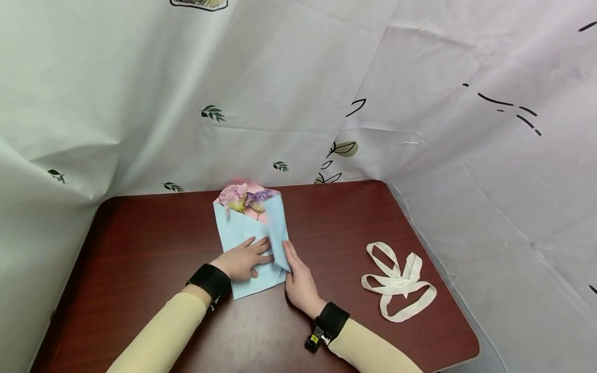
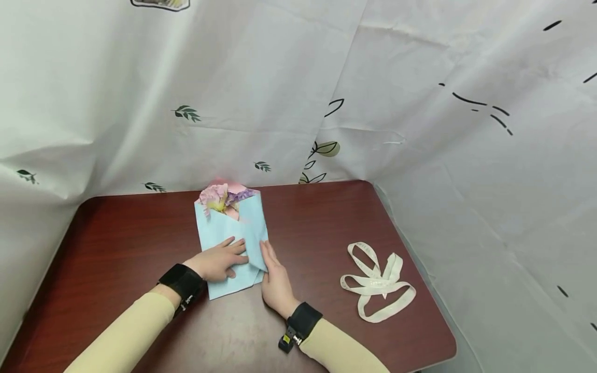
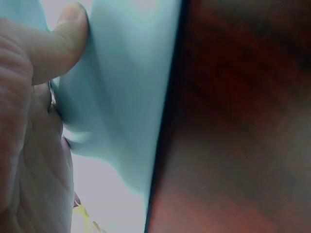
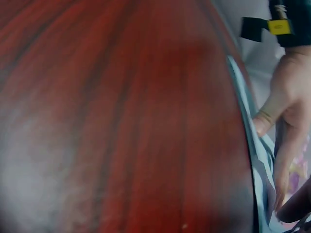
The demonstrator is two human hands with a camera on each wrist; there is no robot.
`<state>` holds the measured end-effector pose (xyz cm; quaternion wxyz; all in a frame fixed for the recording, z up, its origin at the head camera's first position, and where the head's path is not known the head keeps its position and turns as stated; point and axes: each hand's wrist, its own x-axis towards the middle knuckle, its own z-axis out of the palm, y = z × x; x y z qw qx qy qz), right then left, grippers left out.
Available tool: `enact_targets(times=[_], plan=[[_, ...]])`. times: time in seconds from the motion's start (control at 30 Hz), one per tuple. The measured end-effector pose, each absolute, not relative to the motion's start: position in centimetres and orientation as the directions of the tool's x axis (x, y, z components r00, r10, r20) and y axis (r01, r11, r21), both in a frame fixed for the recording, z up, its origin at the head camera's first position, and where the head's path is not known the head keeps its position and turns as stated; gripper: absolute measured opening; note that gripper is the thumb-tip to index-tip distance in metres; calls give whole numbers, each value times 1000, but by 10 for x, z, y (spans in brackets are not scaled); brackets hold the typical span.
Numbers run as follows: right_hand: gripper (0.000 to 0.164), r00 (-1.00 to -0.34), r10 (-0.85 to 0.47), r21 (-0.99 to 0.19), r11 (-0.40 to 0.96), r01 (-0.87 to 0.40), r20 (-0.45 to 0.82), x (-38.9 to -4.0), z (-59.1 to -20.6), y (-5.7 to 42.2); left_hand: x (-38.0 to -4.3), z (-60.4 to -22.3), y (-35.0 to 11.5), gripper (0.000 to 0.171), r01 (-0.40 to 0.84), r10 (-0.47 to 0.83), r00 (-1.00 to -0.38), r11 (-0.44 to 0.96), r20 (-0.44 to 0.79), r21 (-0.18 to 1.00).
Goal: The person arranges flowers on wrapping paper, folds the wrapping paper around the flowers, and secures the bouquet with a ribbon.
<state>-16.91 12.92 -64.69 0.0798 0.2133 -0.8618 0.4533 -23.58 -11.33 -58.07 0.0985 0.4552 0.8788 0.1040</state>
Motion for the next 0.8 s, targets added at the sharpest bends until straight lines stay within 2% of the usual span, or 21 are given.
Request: enact_targets(times=[0.1, 0.23, 0.37, 0.47, 0.53, 0.67, 0.73, 0.8], plan=[[85, -874, -381, -684, 551, -477, 303, -169, -658, 131, -228, -584, -116, 37, 725, 772, -633, 617, -56, 307], [78, -842, -454, -589, 608, -532, 292, -162, -655, 133, -221, -588, -120, 16, 548, 640, -761, 722, -107, 423], [78, -843, -446, -601, 598, -531, 301, -160, -659, 133, -222, -589, -123, 23, 503, 579, -814, 739, -40, 449], [77, -856, -434, -616, 602, -508, 282, -160, -657, 133, -226, -587, -125, 45, 493, 541, -841, 743, 29, 452], [75, -866, -423, -639, 595, -488, 268, -159, -654, 132, -231, -583, -125, 63, 450, 504, -864, 759, 13, 471], [74, -880, -404, -672, 583, -458, 249, -158, -647, 131, -244, -575, -124, 107, 464, 509, -860, 809, -36, 361], [74, -884, -398, -671, 588, -451, 245, -158, -648, 130, -250, -571, -124, 121, 486, 521, -853, 814, -30, 317], [72, -880, -408, -663, 592, -458, 244, -156, -643, 129, -254, -568, -125, 127, 486, 519, -854, 810, -17, 328]])
